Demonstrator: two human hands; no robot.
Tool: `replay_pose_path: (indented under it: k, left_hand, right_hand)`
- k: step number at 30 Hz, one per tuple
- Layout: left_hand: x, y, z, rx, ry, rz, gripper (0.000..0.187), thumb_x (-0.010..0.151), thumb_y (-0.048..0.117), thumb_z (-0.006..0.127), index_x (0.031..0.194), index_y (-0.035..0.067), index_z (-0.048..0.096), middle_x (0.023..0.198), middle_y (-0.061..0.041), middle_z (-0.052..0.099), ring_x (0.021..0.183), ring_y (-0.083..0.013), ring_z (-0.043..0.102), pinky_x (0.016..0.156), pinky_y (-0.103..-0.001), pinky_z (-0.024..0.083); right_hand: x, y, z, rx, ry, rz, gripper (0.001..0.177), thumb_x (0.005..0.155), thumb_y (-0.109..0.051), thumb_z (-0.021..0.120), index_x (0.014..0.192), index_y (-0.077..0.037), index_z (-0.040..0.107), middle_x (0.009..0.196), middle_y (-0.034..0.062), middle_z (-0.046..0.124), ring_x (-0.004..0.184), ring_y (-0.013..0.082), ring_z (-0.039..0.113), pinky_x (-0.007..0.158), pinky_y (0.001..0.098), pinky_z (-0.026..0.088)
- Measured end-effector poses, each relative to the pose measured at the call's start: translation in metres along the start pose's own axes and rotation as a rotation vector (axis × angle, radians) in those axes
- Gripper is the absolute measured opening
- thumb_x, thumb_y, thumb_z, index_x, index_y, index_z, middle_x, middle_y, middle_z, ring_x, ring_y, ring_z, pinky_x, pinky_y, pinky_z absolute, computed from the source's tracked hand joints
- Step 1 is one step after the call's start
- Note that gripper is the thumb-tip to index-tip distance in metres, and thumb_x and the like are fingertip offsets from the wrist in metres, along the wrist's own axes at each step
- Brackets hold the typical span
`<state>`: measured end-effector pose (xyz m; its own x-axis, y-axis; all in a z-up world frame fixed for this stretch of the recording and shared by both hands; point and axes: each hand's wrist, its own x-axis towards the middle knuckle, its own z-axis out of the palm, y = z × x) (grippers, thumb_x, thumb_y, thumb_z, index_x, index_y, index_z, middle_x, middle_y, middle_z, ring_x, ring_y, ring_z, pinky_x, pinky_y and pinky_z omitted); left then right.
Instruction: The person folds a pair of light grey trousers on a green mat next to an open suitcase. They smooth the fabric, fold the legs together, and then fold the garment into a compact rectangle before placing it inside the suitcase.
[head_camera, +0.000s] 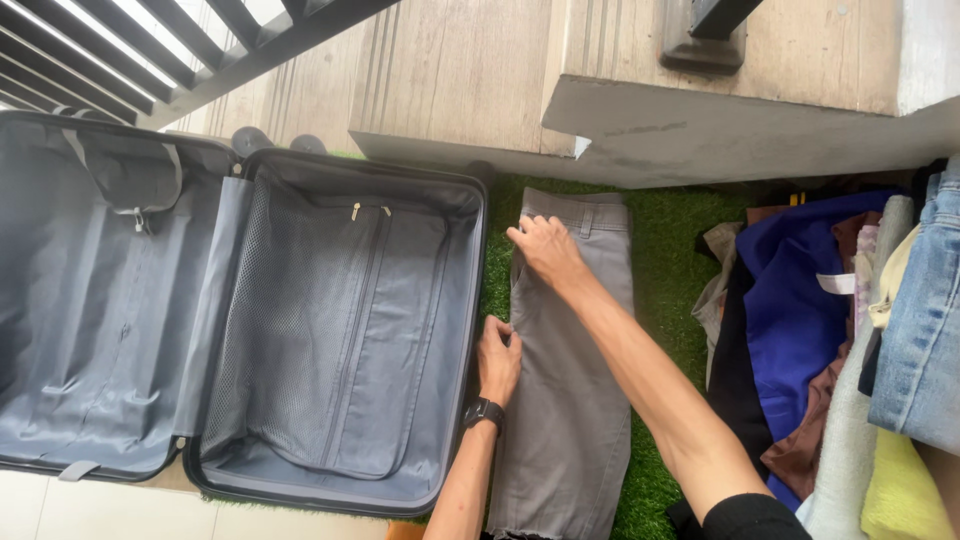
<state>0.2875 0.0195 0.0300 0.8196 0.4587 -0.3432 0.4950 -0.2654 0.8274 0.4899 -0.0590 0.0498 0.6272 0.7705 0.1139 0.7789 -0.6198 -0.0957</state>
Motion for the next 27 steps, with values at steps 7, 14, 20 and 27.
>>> replay_pose_path:
  k: [7, 14, 20, 27]
  left_hand:
    - [0.027, 0.020, 0.023, 0.206, 0.064, 0.082, 0.050, 0.083, 0.014, 0.062, 0.129, 0.000, 0.049, 0.122, -0.026, 0.059, 0.114, -0.0439, 0.055, 0.097, -0.051, 0.044]
    - [0.101, 0.054, 0.049, 0.084, 0.095, 0.189, 0.050, 0.094, 0.026, 0.063, 0.134, -0.002, 0.050, 0.130, -0.025, 0.057, 0.120, -0.0423, 0.055, 0.102, -0.049, 0.045]
    - [0.141, 0.082, 0.053, 0.049, 0.148, 0.214, 0.045, 0.093, 0.028, 0.067, 0.131, 0.005, 0.060, 0.115, -0.023, 0.067, 0.106, -0.0415, 0.063, 0.091, -0.049, 0.049]
    - [0.160, 0.087, 0.058, 0.031, 0.176, 0.180, 0.027, 0.091, 0.027, 0.070, 0.092, 0.001, 0.063, 0.089, -0.023, 0.070, 0.085, -0.0424, 0.067, 0.078, -0.051, 0.051]
  right_hand:
    - [-0.009, 0.026, -0.012, 0.319, 0.015, 0.066, 0.029, 0.093, -0.010, 0.065, 0.122, -0.012, 0.067, 0.112, 0.0079, 0.066, 0.102, 0.0285, 0.063, 0.090, 0.0409, 0.050]
    - [-0.040, 0.103, -0.035, 0.185, 0.089, 0.467, 0.042, 0.090, -0.022, 0.073, 0.127, -0.004, 0.064, 0.131, 0.0154, 0.061, 0.117, 0.0339, 0.057, 0.099, 0.0510, 0.044]
    - [-0.065, 0.135, -0.030, 0.428, -0.059, 0.467, 0.030, 0.096, -0.024, 0.071, 0.122, -0.010, 0.070, 0.131, 0.0115, 0.066, 0.119, 0.0295, 0.063, 0.100, 0.0433, 0.051]
    - [-0.060, 0.129, -0.030, 0.551, -0.127, 0.571, 0.028, 0.093, -0.024, 0.071, 0.117, -0.009, 0.071, 0.119, 0.0100, 0.073, 0.105, 0.0266, 0.073, 0.093, 0.0372, 0.057]
